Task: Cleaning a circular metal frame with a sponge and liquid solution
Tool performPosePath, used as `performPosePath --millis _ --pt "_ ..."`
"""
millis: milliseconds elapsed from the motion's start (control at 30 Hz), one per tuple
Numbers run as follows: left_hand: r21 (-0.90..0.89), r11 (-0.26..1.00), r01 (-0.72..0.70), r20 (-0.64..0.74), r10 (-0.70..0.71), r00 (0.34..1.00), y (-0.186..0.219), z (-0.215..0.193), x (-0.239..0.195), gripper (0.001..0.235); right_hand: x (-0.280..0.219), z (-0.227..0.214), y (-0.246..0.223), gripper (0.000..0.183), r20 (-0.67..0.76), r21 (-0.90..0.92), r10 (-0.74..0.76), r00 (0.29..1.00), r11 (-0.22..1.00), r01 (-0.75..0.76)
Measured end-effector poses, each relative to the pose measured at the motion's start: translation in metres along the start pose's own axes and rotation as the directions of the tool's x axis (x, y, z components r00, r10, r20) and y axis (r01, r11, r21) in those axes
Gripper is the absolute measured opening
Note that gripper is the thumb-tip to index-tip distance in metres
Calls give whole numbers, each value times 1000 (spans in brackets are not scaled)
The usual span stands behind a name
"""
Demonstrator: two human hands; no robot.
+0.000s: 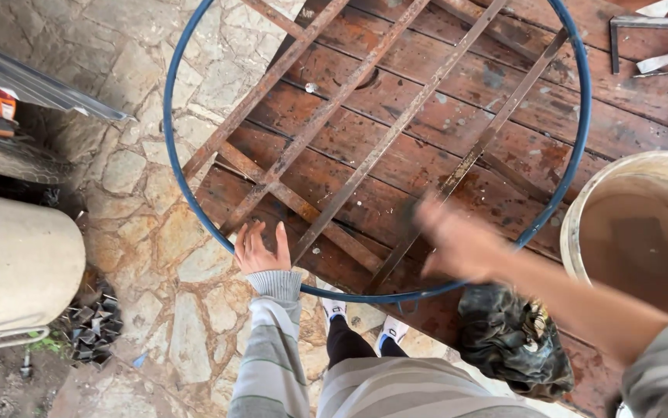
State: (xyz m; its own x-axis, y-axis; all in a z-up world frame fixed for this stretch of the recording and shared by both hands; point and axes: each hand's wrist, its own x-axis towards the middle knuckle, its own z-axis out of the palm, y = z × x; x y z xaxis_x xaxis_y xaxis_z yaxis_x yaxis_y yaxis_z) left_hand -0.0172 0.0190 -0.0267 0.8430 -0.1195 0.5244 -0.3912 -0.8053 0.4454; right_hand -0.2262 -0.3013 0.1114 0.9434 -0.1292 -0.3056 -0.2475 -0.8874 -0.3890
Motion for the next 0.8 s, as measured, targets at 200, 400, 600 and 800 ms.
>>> performPosePath --millis 200,400,600,800 --pt "38 999 -21 2 21 1000 -16 15 -5 39 -1 46 13 133 -174 -177 -300 938 946 270" --pt "32 999 -37 -14 38 999 -12 11 -5 36 20 27 74 113 -285 -210 -198 938 968 140" --pt "34 999 -40 -12 40 999 -14 13 -5 34 -8 87 -12 116 -90 -100 -496 864 867 488" --pt "32 999 -33 -35 34 999 -8 9 -4 34 43 45 101 104 -334 -165 29 942 982 -89"
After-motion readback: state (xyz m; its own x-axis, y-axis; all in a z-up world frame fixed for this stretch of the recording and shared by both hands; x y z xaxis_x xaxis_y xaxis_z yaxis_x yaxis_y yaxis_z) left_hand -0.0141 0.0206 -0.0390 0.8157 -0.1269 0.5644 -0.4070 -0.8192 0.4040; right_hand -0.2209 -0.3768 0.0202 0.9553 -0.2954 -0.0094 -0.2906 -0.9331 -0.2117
